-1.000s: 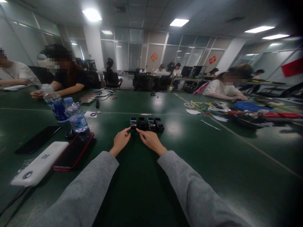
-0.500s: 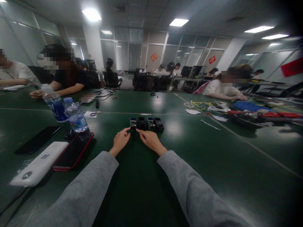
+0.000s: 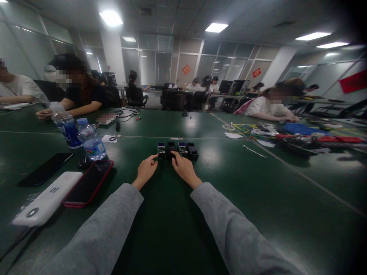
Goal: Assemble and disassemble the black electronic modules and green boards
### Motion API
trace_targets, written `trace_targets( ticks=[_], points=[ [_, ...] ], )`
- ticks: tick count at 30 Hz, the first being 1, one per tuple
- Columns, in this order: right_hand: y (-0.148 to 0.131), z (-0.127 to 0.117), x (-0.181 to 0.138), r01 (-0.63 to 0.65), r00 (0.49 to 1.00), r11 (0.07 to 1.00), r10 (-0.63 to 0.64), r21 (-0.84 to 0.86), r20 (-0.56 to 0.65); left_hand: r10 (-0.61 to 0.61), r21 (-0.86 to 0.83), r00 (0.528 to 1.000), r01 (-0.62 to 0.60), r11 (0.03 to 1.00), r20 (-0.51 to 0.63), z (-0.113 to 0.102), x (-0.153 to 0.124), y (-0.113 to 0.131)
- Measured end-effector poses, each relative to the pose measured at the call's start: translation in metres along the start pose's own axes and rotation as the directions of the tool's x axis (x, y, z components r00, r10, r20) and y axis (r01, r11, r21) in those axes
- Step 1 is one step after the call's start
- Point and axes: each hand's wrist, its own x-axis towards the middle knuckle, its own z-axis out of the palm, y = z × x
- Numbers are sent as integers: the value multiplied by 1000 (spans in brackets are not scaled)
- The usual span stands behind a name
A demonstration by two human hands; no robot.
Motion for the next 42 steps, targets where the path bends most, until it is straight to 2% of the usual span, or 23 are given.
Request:
trace_targets(
  ticks=[7,17,20,23,25,28,31,37,42],
  points=[
    [0,1,0,-19,1000,1000,19,-19,23,-16,6,1000,16,1000,12,0,0,1],
    [1,5,0,-9,1000,1000,9,-8,-11,-13,-6,1000,13,1000,12,0,1,0],
    [5,3,2,-3,994,1000,6,22,-111,-8,-10,1000,8,1000,4,1,1,-1],
    [18,-3,5,-36,952,999,44,30,-304,-9,-28,1000,9,1000,9,0,0,-1],
    [30,-6,6,-111,907,993,114,32,-405,-11,-46,1000,11,999,12,-2,-1,-1],
    [49,-7,6,-240,850,970,233,45,-472,-12,-65,1000,13,998,14,-3,-1,1],
    [63,-1,6,-303,825,948,314,100,-471,-28,-78,999,31,997,29,-4,-2,2],
    [73,11,7,-332,832,900,420,281,-362,-36,-91,999,39,995,37,-4,-3,3],
    [76,14,7,-348,823,881,451,320,-345,-24,-91,999,26,995,26,-4,-2,1]
  ],
)
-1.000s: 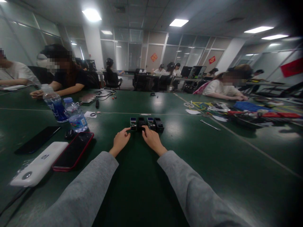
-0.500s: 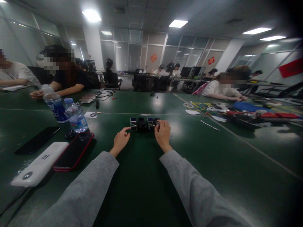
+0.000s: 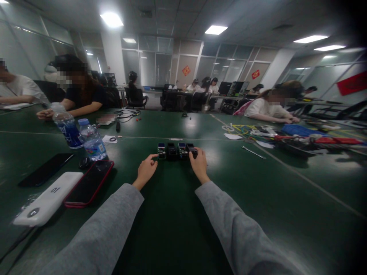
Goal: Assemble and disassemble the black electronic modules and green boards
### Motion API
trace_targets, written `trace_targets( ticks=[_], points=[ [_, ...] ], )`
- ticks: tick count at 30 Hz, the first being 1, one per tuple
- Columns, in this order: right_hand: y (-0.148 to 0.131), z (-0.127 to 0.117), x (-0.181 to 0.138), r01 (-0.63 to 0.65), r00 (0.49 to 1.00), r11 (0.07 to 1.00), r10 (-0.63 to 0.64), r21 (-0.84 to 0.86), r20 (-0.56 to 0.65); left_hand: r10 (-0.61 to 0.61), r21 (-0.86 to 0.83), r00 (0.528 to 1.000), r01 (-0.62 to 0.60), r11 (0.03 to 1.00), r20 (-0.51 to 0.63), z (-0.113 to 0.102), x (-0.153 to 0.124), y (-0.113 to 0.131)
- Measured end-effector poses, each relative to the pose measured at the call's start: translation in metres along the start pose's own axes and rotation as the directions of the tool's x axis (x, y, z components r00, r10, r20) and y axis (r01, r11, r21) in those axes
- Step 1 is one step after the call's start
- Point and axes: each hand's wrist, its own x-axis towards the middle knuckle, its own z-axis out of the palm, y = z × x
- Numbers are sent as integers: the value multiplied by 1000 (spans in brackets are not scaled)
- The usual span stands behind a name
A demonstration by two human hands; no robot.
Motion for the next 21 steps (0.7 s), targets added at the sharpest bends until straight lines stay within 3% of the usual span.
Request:
trace_targets(
  ticks=[7,12,16,18,20,21],
  points=[
    [1,1,3,3,990,998,5,57,-140,20,-5,999,-20,1000,-47,2,2,-3],
    [0,0,4,-63,975,993,83,100,-206,88,-219,996,-89,972,-16,-4,0,9],
    [1,0,5,-67,972,991,91,118,-218,118,-460,972,-11,888,204,-19,-6,51],
    [1,1,5,-63,972,991,87,117,-218,205,-609,919,46,792,337,-32,-17,83],
    [1,1,4,-65,972,992,89,111,-220,358,-753,855,54,656,374,-50,-38,118],
    [1,1,4,-69,972,992,91,108,-219,457,-797,799,47,602,392,-60,-51,135]
  ],
)
